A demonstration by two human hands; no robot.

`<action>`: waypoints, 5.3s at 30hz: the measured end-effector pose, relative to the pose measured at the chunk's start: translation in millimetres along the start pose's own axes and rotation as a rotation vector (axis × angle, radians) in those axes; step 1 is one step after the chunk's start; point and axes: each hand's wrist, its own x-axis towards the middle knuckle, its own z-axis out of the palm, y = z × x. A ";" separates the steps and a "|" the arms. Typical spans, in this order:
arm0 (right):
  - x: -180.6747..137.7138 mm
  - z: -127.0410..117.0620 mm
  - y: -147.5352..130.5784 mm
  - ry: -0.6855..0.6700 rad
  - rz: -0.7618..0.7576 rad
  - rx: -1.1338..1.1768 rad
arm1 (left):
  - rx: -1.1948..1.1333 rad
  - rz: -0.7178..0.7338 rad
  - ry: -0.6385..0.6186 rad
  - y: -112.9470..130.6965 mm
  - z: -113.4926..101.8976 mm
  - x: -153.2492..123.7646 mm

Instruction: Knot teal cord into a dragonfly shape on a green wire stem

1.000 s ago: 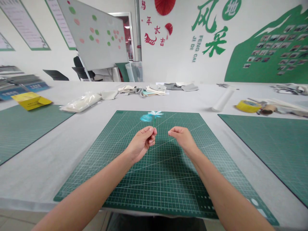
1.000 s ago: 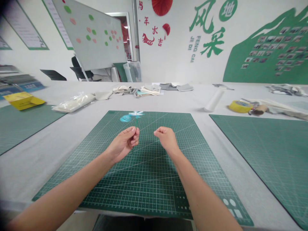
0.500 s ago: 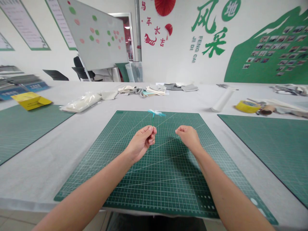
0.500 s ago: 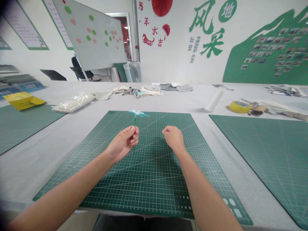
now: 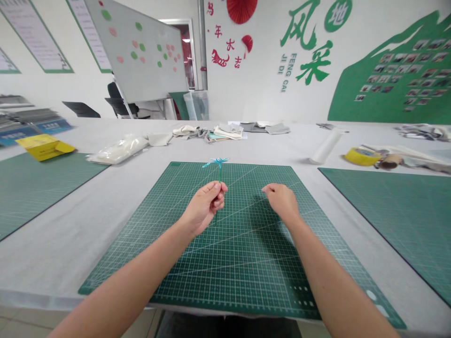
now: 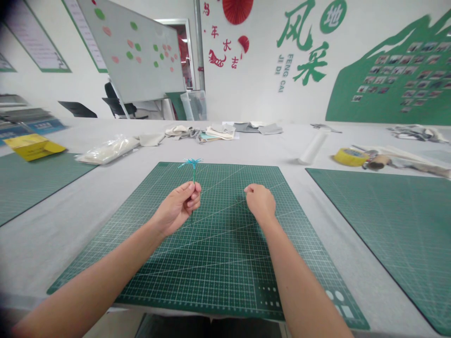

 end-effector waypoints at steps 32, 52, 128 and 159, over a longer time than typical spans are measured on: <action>-47.8 5.4 -67.8 -0.372 -0.017 1.226 | 0.072 -0.046 -0.019 -7.4 8.6 -3.2; -12.9 2.0 -27.4 0.023 -0.169 0.327 | -0.007 -0.024 -0.009 -2.0 5.5 -1.8; -4.3 -6.1 -14.9 0.093 0.010 -0.200 | 0.035 0.011 0.004 -0.6 -2.1 2.4; -51.9 4.0 -73.0 -0.436 -0.016 1.311 | 0.114 -0.059 -0.018 -7.6 2.8 0.9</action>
